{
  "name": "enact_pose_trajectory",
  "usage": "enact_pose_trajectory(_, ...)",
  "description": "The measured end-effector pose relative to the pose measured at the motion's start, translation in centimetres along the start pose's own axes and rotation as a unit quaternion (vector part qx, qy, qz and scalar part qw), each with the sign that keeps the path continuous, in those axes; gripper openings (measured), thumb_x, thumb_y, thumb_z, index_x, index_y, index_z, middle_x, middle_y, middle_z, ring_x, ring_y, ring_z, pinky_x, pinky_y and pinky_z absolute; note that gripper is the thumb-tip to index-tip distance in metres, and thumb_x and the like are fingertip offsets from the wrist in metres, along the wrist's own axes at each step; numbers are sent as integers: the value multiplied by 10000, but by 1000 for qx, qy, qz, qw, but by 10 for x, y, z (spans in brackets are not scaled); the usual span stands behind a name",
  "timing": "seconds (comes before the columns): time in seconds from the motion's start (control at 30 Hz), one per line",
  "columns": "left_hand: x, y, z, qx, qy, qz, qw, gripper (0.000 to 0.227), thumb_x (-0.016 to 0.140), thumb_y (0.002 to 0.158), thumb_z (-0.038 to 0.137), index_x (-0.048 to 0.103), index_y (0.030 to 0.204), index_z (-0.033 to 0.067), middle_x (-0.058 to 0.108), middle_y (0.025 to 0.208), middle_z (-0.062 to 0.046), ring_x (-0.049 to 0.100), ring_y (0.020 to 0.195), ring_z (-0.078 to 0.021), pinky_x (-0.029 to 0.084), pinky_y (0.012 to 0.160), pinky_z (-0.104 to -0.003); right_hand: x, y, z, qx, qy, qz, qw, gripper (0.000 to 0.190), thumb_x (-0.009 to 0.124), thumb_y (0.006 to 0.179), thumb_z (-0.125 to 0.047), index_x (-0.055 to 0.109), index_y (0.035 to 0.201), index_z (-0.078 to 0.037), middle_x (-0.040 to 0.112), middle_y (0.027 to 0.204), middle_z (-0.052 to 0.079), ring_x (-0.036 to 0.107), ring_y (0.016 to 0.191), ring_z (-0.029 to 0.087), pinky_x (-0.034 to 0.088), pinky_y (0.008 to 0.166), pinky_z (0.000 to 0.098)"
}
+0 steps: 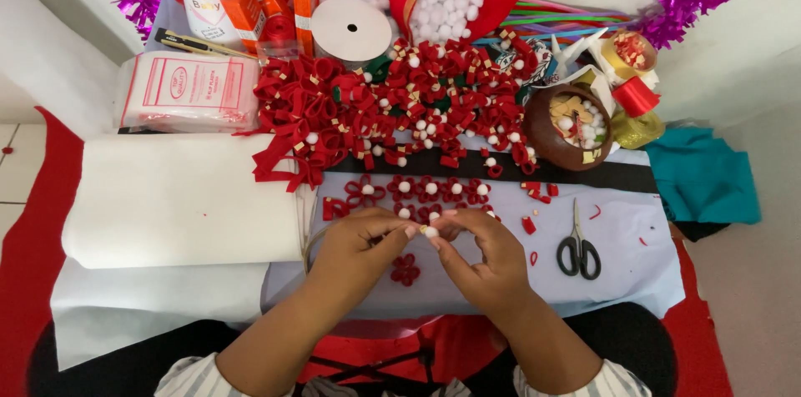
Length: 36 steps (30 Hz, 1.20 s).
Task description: The person is making small red fabric flowers by assembling individual petals and centers, using scissors to cut materials and arranging the finished products on a white cloth.
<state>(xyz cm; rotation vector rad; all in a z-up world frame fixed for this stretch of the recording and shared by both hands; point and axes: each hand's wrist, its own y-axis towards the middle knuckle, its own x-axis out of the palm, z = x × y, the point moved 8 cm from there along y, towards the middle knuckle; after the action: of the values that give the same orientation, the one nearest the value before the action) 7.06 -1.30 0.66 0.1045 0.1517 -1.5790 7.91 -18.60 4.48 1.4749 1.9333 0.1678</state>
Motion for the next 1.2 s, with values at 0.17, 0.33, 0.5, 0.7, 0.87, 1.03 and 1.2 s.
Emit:
enact_pose_trajectory(0.17,-1,-2,-5,24,-34,34,999,158,718,915,129,865,970,111,819,878,-100,736,848,-229,586,753,-373,-1,7,-15,-121,-55,41,990,399,810,785,63,667,1157,62,768,913,116,753,733,220,639,670,315)
enact_pose_trajectory(0.33,0,-2,-3,29,-38,33,998,145,728,909,138,870,939,132,816,869,-86,733,837,-208,587,739,-362,2,8,-21,-132,-83,34,987,435,815,765,74,664,1173,55,762,903,110,752,725,220,644,665,319)
enact_pose_trajectory(0.5,3,-5,1,20,-35,41,998,152,848,802,162,847,924,71,788,800,-125,733,778,-243,585,698,-340,8,7,-26,-119,-88,10,989,423,780,798,70,657,1200,19,753,920,118,749,737,251,646,661,367)
enact_pose_trajectory(0.7,5,1,-21,-7,-64,37,997,108,825,824,133,849,912,76,793,817,-114,736,815,-213,595,734,-340,0,6,-23,-86,-46,17,995,449,766,826,52,609,1245,25,732,994,138,745,798,273,641,680,382)
enact_pose_trajectory(0.87,7,2,-26,-7,-99,22,995,125,827,824,106,845,931,43,783,818,-129,741,858,-224,602,776,-346,-1,9,3,19,28,-10,999,225,712,918,-99,722,1136,-46,715,978,84,693,828,205,563,679,325)
enact_pose_trajectory(1.03,7,1,-19,2,-78,10,997,117,829,822,107,843,925,53,787,813,-124,743,837,-219,602,758,-343,7,4,19,65,95,-32,993,169,707,926,-106,785,1061,-42,727,961,88,668,830,177,526,669,300)
enact_pose_trajectory(1.2,6,-1,-7,22,-83,15,996,113,825,821,89,841,921,40,785,801,-125,726,787,-201,601,707,-328,6,4,19,96,88,-32,991,147,731,900,-78,794,1025,-30,751,927,103,702,824,194,558,659,310)
